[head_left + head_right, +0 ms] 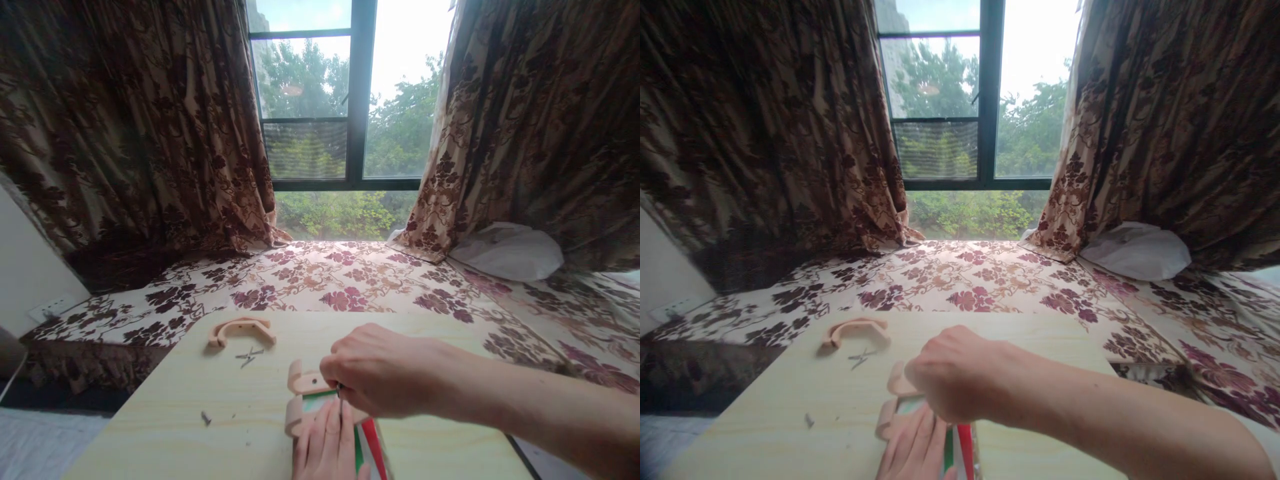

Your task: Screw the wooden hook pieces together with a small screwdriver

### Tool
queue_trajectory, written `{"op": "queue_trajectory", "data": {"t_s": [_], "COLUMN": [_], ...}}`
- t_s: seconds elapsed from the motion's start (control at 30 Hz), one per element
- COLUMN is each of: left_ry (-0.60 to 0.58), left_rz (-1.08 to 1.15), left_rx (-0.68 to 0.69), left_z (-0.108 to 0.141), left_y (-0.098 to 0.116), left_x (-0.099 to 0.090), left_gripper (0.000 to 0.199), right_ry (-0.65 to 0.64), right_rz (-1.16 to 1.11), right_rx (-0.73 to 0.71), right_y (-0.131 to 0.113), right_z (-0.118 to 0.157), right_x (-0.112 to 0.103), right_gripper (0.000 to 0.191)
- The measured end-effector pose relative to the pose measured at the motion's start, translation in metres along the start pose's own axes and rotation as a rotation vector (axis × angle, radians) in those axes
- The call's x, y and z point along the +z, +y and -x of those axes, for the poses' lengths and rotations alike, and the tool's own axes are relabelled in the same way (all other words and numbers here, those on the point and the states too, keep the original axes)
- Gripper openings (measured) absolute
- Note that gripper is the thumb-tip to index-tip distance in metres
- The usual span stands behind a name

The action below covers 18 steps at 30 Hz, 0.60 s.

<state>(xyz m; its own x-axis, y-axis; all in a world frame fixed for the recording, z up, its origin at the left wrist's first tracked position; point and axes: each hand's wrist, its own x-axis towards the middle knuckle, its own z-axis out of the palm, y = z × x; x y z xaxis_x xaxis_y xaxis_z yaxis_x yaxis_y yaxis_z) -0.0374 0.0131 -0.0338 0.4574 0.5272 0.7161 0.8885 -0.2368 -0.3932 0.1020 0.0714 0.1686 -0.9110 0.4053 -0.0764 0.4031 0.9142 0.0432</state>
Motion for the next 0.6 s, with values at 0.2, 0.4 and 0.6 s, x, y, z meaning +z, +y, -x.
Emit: {"op": "queue_trajectory", "data": {"t_s": [0.2, 0.4, 0.6], "left_ry": [-0.132, -0.195, -0.151], "left_rz": [0.056, 0.081, 0.107], "left_rx": [-0.024, -0.039, -0.1], "left_z": [-0.005, -0.005, -0.013], "left_y": [0.001, 0.003, 0.008], "left_x": [-0.016, -0.021, -0.027], "left_gripper": [0.048, 0.048, 0.043], "right_ry": [0.007, 0.013, 0.005], "right_rz": [-0.03, -0.05, -0.009], "right_rx": [-0.023, -0.031, -0.035], "right_y": [0.006, 0.01, 0.008], "right_z": [0.0, 0.0, -0.002], "right_x": [0.001, 0.004, 0.002], "right_gripper": [0.012, 0.012, 0.017]}}
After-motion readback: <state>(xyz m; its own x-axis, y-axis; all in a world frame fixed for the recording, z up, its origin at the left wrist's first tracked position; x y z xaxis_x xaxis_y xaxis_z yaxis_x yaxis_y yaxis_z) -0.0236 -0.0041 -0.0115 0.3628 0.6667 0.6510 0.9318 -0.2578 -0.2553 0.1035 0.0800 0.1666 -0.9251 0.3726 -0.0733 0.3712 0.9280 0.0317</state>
